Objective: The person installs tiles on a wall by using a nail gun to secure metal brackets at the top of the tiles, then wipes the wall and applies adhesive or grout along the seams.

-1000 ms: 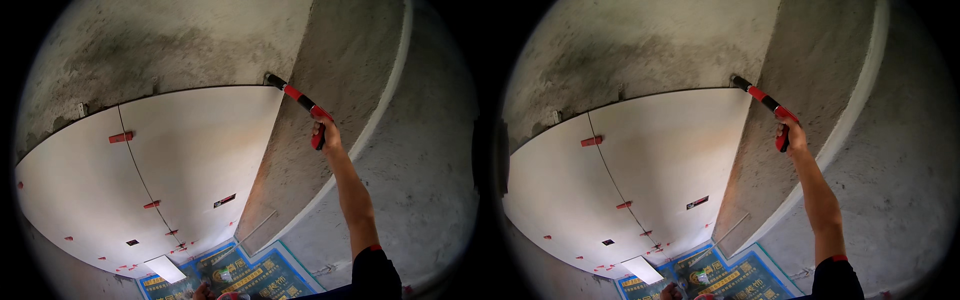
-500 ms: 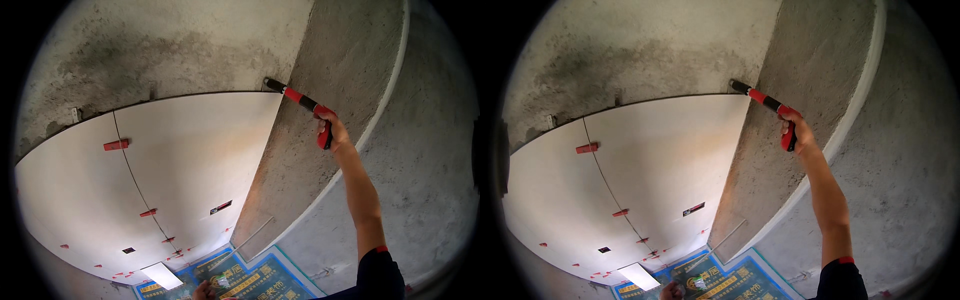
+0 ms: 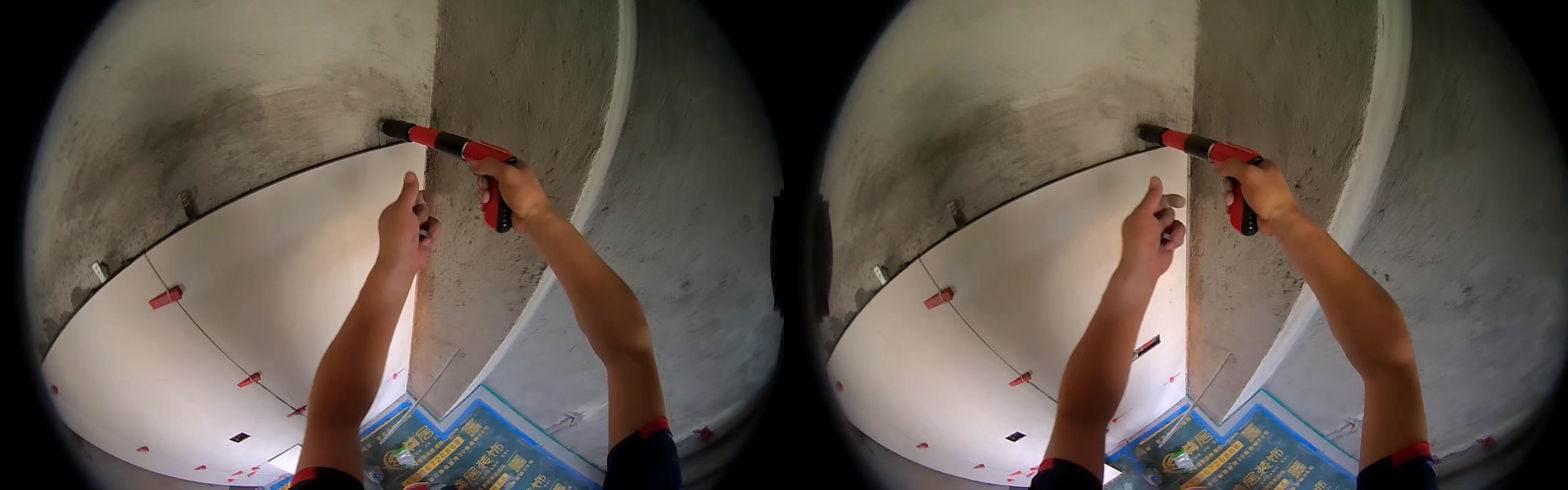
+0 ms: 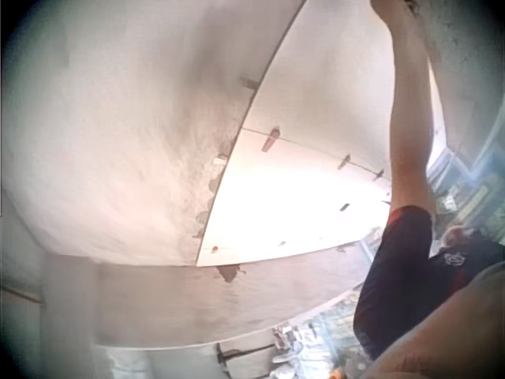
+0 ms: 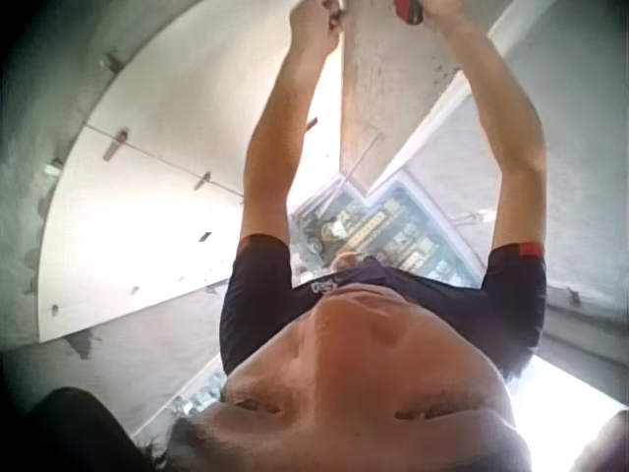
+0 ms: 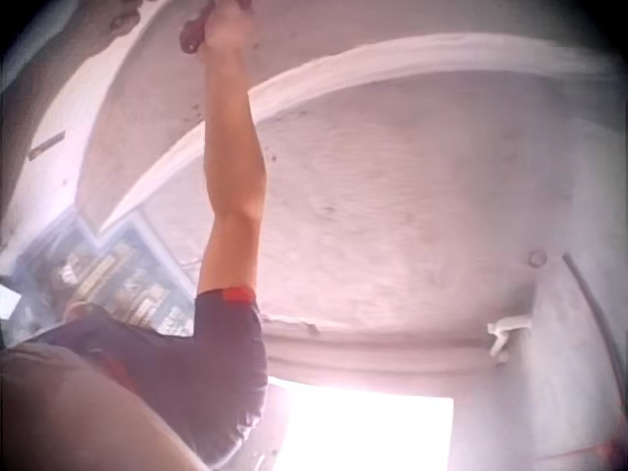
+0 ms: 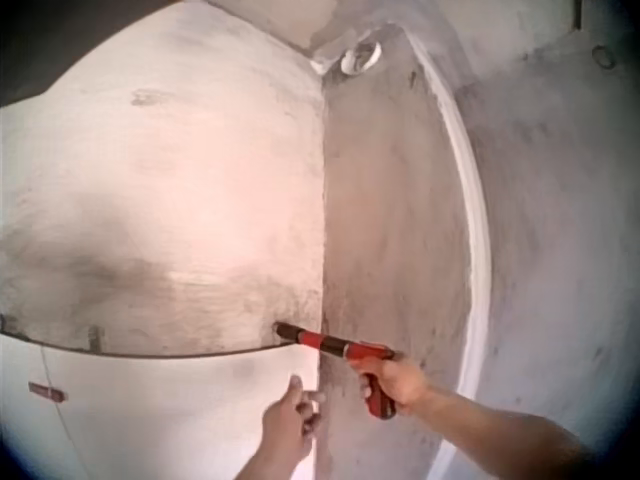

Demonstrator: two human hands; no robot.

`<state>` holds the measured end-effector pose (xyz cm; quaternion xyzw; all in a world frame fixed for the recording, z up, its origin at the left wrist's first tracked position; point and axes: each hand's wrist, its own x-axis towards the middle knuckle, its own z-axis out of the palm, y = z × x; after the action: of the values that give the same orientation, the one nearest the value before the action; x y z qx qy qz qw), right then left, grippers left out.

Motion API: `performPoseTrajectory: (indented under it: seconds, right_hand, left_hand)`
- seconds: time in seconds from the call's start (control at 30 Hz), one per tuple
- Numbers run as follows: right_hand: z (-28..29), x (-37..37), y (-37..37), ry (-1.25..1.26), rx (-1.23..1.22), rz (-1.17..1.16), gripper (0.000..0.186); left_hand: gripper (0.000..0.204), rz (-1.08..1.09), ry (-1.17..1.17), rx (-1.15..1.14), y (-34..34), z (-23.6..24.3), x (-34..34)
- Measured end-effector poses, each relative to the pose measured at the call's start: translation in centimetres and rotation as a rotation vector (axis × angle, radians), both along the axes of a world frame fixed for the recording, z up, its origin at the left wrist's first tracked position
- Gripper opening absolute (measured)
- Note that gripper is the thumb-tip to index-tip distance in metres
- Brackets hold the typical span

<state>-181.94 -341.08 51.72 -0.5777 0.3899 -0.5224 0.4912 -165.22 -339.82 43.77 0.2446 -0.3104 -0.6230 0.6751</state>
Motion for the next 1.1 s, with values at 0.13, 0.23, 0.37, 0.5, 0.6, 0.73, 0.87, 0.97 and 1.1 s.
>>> performPoseTrajectory:
  seconds: [0.13,0.23,0.37,0.5,0.6,0.73,0.87,0.97,1.1]
  right_hand:
    - [0.0,-2.6,0.2,0.065,-0.023,-0.101,0.015]
    - [2.1,-0.7,0.2,0.06,-0.191,-0.125,0.015]
    - [-3.6,3.1,-2.3,0.282,-0.243,-0.263,0.022]
    - [1.0,1.7,-1.9,0.156,-0.166,-0.142,0.015]
    - [1.9,-0.2,-2.0,0.095,-0.035,-0.072,0.012]
    - [1.4,-8.2,1.3,-0.001,-0.05,-0.019,0.009]
    - [-4.6,-14.4,10.5,-0.214,-0.141,-0.053,0.012]
    - [-14.0,-19.1,17.5,-0.404,-0.106,-0.044,0.01]
    - [-26.8,-20.5,25.6,-0.618,0.276,0.21,0.032]
  left_hand:
    - [0.04,0.08,-0.162,0.113,10.2,-5.3,4.7]
    - [0.036,0.1,-0.221,0.001,19.5,-6.8,7.0]
    - [0.04,-0.031,-0.397,-0.266,19.9,-2.7,4.0]
    - [0.035,-0.239,-0.486,-0.18,23.7,-4.4,0.0]
    - [0.036,-0.177,-0.566,0.056,25.0,-7.6,0.0]
    - [0.043,0.037,-0.321,0.35,29.5,-13.0,2.4]
    - [0.043,0.177,-0.305,0.461,36.0,-18.9,3.9]
    - [0.038,0.151,-0.354,0.542,37.4,-20.5,1.6]
    - [0.029,0.107,-0.521,0.575,37.0,-19.5,-1.7]
